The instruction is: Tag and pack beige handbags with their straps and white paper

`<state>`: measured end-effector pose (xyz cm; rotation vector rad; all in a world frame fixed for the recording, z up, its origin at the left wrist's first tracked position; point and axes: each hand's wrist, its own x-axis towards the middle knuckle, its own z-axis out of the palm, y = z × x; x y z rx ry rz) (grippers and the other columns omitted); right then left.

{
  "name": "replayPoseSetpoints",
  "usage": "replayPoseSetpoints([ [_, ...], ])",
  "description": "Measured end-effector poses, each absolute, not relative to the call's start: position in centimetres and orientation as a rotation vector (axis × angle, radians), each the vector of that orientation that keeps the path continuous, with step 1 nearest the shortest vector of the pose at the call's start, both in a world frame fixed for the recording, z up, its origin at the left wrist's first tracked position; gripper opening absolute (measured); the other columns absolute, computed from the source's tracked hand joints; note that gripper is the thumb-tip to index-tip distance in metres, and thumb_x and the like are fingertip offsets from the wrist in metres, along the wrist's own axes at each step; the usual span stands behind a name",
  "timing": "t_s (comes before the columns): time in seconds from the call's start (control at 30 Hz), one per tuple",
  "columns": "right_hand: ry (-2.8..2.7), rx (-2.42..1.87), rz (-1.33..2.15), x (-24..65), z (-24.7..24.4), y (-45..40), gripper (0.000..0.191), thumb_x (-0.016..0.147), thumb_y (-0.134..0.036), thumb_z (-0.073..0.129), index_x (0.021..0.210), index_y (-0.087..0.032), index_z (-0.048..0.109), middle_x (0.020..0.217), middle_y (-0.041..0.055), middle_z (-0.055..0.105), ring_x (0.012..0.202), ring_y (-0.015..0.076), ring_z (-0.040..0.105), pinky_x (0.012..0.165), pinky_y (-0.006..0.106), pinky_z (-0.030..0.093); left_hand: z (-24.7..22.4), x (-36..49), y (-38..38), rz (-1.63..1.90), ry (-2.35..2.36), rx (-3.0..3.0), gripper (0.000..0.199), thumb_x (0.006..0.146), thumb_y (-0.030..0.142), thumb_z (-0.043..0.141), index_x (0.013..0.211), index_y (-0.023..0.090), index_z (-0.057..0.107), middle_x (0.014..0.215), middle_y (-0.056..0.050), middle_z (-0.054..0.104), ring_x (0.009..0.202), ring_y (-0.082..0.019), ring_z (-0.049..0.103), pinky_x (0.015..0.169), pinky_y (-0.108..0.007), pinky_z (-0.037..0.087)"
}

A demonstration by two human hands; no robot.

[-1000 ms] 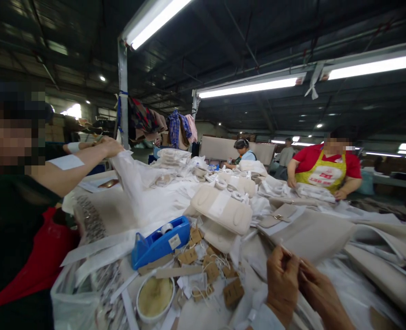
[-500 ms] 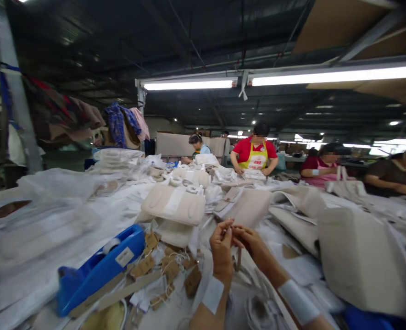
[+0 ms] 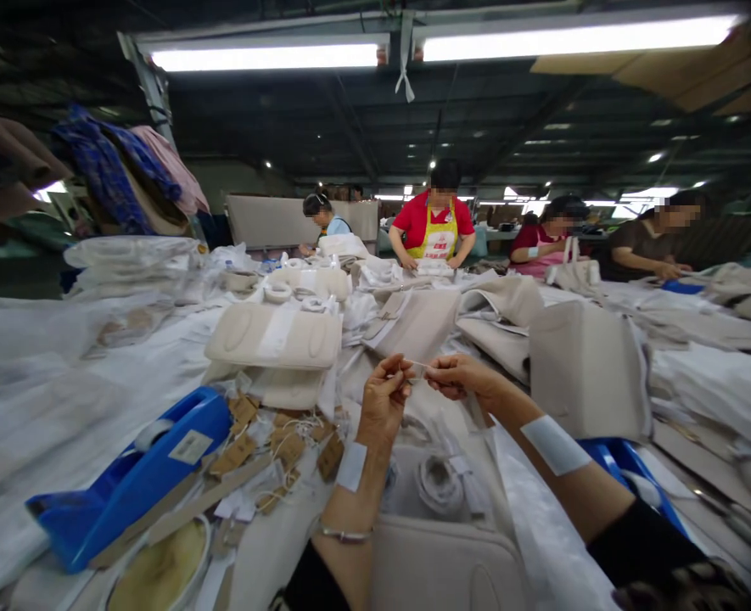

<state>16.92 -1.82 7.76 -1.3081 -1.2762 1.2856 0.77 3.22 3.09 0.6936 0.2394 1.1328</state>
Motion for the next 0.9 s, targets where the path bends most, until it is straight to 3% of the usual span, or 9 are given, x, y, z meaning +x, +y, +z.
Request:
replayPoseSetpoints([
  [0.1,-1.201,-1.331,1.235,17.3,6.6,-3.0,0.039,0.069,-0.048,0.075,0.076,-0.012,0.062,0.049,-0.0088,0.039,0.039,0.0019,0.028,0.039,0.018,0.015,2.9,1.2,3.1,1.084,0.493,0.972,0.024,0.076,0.008,0.06,0.1,0.014,0.065,0.09,-0.006,0.068,0.077,-0.013,0.068,0.053,-0.016,0.045],
  [0.23,-1.112,-1.395,1.07,19.2,6.4,-3.6,0.041,0.071,-0.049,0.07,0.087,-0.012,0.064,0.059,-0.0054,0.048,0.04,0.0018,0.029,0.038,0.019,0.018,2.7,1.5,2.5,1.034,0.958,1.481,0.026,0.087,0.012,0.047,0.11,0.015,0.059,0.099,-0.009,0.068,0.089,-0.019,0.068,0.063,-0.024,0.052],
  [0.33,-1.059,-1.508,0.908,20.9,6.1,-3.5,0.031,0.075,-0.041,0.066,0.087,-0.012,0.066,0.055,-0.0065,0.048,0.04,0.0017,0.031,0.038,0.018,0.017,2.2,1.6,1.6,0.934,1.15,1.652,0.022,0.079,0.004,0.05,0.092,0.015,0.064,0.09,-0.011,0.07,0.1,-0.026,0.065,0.08,-0.034,0.05],
  [0.43,-1.073,-1.663,0.885,21.2,4.4,-3.0,0.01,0.07,-0.023,0.067,0.069,-0.013,0.066,0.042,-0.0073,0.045,0.038,0.0023,0.034,0.038,0.018,0.016,1.5,1.8,0.6,0.755,1.272,1.824,0.018,0.067,-0.003,0.057,0.068,0.014,0.062,0.086,-0.016,0.071,0.104,-0.035,0.063,0.091,-0.042,0.043],
  [0.6,-1.163,-1.862,1.177,19.0,-0.3,-2.0,0.019,0.063,-0.01,0.06,0.045,-0.014,0.056,0.03,-0.0061,0.041,0.029,0.0035,0.031,0.033,0.018,0.016,1.0,1.8,1.1,0.612,1.306,1.971,0.019,0.066,-0.002,0.06,0.067,0.017,0.062,0.08,-0.011,0.072,0.093,-0.028,0.067,0.081,-0.034,0.046],
  [0.77,-1.192,-1.851,1.482,18.1,-2.3,-0.5,0.017,0.062,-0.015,0.055,0.045,-0.016,0.052,0.033,-0.0055,0.045,0.03,0.0047,0.034,0.032,0.015,0.022,0.6,1.7,2.5,0.594,1.284,1.99,0.016,0.067,0.003,0.064,0.068,0.019,0.061,0.067,-0.003,0.068,0.075,-0.021,0.066,0.065,-0.025,0.043],
  [0.9,-1.197,-1.777,1.629,18.0,-2.6,-0.3,0.017,0.061,-0.018,0.054,0.045,-0.017,0.049,0.035,-0.0053,0.042,0.032,0.0044,0.031,0.032,0.015,0.021,0.3,1.7,1.8,0.629,1.348,1.998,0.018,0.067,0.001,0.061,0.072,0.019,0.06,0.07,-0.004,0.068,0.076,-0.022,0.066,0.065,-0.026,0.042],
])
